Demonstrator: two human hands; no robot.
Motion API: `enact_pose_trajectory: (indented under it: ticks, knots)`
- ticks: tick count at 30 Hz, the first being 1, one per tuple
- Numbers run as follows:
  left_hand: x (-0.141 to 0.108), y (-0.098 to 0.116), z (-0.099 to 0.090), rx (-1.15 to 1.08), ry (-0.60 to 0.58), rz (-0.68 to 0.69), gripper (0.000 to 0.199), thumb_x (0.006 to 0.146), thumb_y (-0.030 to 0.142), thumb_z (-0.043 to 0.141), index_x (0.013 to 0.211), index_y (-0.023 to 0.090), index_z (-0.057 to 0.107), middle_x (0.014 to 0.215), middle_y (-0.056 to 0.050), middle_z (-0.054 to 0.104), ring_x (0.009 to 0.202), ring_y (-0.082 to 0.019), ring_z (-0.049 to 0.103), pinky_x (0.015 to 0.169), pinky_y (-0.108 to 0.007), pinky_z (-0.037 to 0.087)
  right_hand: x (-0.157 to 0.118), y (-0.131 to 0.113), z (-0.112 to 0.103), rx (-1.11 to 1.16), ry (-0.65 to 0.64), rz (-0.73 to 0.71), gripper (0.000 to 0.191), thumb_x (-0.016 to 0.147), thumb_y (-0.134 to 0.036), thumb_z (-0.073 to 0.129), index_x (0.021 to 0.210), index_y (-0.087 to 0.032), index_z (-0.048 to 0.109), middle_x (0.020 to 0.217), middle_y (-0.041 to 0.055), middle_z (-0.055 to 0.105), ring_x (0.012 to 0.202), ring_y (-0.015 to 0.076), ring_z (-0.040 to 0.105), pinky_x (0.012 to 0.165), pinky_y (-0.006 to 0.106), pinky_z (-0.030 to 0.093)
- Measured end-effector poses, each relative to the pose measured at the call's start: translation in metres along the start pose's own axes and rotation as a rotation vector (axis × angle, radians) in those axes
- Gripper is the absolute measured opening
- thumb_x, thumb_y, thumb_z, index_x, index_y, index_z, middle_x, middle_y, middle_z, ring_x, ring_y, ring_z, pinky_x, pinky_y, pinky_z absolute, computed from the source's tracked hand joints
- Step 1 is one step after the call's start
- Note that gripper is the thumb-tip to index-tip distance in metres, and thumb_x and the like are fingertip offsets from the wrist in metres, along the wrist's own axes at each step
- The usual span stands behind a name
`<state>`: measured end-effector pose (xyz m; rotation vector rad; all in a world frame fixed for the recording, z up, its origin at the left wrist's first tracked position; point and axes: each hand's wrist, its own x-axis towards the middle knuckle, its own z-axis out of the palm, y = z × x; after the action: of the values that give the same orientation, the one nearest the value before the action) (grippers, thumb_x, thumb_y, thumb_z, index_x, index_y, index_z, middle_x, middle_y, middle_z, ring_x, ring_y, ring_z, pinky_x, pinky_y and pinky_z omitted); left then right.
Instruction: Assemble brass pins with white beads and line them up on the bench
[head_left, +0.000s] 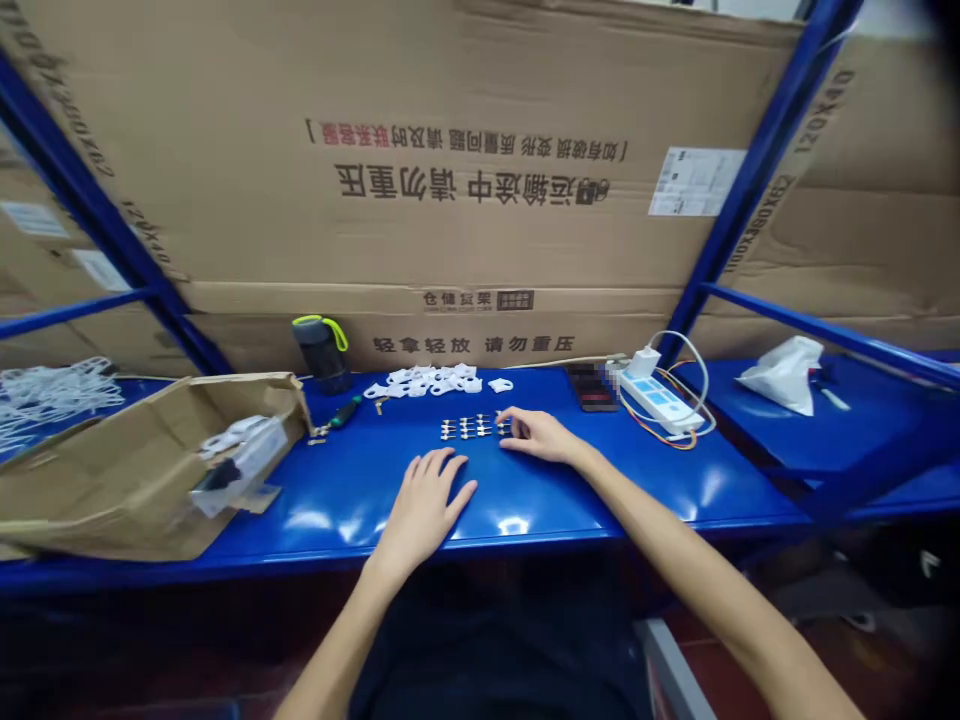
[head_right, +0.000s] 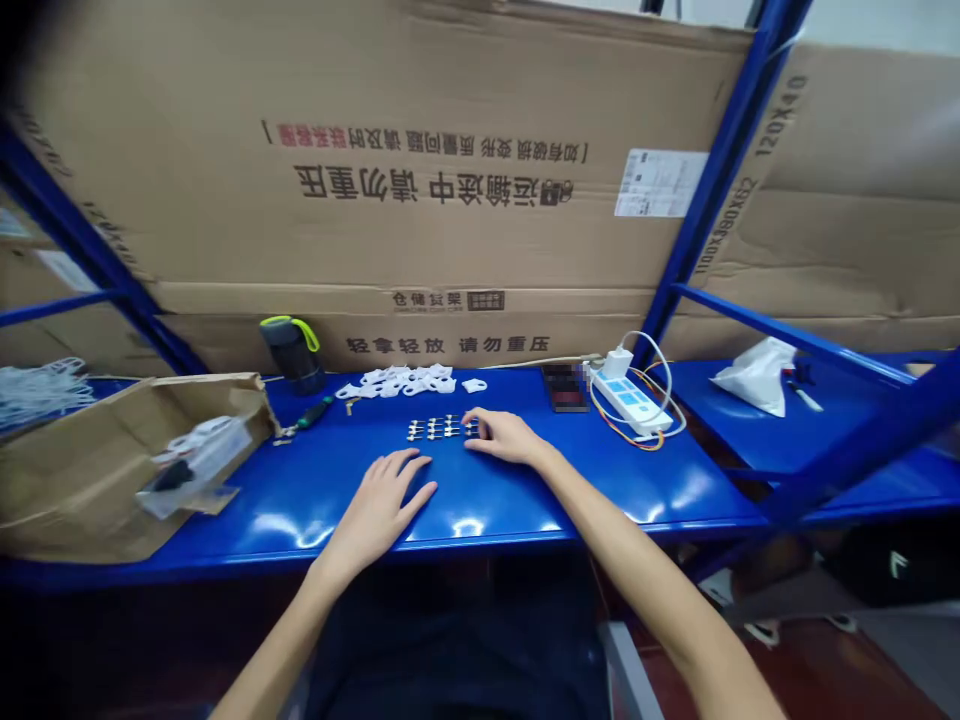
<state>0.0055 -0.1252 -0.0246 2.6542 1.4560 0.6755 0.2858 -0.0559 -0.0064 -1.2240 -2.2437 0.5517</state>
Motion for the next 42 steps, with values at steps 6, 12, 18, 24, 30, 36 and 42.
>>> enact_pose_trajectory:
  ticks: [6, 12, 18, 24, 30, 36, 42]
  knots:
    - [0.003, -0.001, 0.004, 0.011, 0.024, -0.007, 0.044, 0.106, 0.053, 0.045, 0.133, 0.024, 0.064, 0.141, -0.01, 0.062, 0.134, -0.031, 0.054, 0.12, -0.055, 0.039, 0.0, 0.008, 0.012, -0.02, 0.084, 0.04, 0.022, 0.098, -0.033, 0.068, 0.115, -0.02, 0.072, 0.078, -0.0025, 0.066, 0.071, 0.0137, 0.058, 0.07, 0.024, 0.04]
    - [0.005, 0.003, -0.002, -0.013, 0.035, -0.027, 0.038, 0.104, 0.049, 0.052, 0.129, 0.024, 0.066, 0.137, -0.01, 0.065, 0.13, -0.032, 0.057, 0.114, -0.054, 0.044, 0.001, 0.005, 0.013, -0.067, 0.117, 0.019, 0.012, 0.097, -0.032, 0.071, 0.1, -0.022, 0.076, 0.078, -0.0013, 0.068, 0.071, 0.0136, 0.058, 0.067, 0.024, 0.038]
    - [0.016, 0.009, -0.001, -0.247, 0.024, -0.026, 0.03, 0.105, 0.044, 0.052, 0.126, 0.028, 0.068, 0.124, -0.005, 0.071, 0.115, -0.025, 0.065, 0.101, -0.043, 0.052, -0.006, -0.01, 0.018, -0.02, 0.076, -0.133, 0.012, 0.096, -0.033, 0.069, 0.099, -0.022, 0.074, 0.075, -0.002, 0.064, 0.068, 0.0133, 0.056, 0.066, 0.025, 0.039]
    - [0.023, 0.013, 0.009, -0.417, 0.014, -0.05, 0.024, 0.104, 0.041, 0.056, 0.114, 0.027, 0.072, 0.116, -0.004, 0.071, 0.108, -0.023, 0.066, 0.098, -0.039, 0.051, -0.01, -0.022, 0.023, 0.118, -0.007, -0.239, 0.014, 0.095, -0.033, 0.067, 0.102, -0.022, 0.072, 0.078, -0.0014, 0.065, 0.067, 0.0134, 0.055, 0.067, 0.025, 0.042]
    - [0.029, 0.007, 0.007, -0.381, -0.033, 0.029, 0.024, 0.107, 0.038, 0.049, 0.106, 0.024, 0.069, 0.112, -0.004, 0.068, 0.099, -0.02, 0.066, 0.088, -0.032, 0.053, -0.011, -0.021, 0.028, 0.11, -0.015, -0.29, 0.012, 0.094, -0.032, 0.066, 0.098, -0.021, 0.07, 0.076, -0.0015, 0.062, 0.066, 0.0132, 0.053, 0.065, 0.025, 0.041]
    - [0.056, -0.004, 0.0, -0.046, -0.131, 0.348, 0.027, 0.11, 0.029, 0.039, 0.111, 0.02, 0.064, 0.108, -0.007, 0.066, 0.094, -0.02, 0.065, 0.081, -0.031, 0.049, -0.008, -0.014, 0.026, 0.11, 0.006, -0.257, 0.012, 0.092, -0.032, 0.066, 0.094, -0.021, 0.069, 0.073, -0.0018, 0.061, 0.064, 0.0133, 0.052, 0.063, 0.026, 0.042]
    - [0.097, -0.009, 0.003, 0.132, -0.11, 0.622, 0.026, 0.109, 0.028, 0.039, 0.111, 0.018, 0.063, 0.104, -0.009, 0.067, 0.095, -0.022, 0.062, 0.085, -0.035, 0.045, -0.004, -0.003, 0.017, 0.192, 0.114, -0.165, 0.013, 0.091, -0.033, 0.065, 0.093, -0.02, 0.069, 0.072, -0.0018, 0.063, 0.063, 0.0134, 0.054, 0.063, 0.026, 0.044]
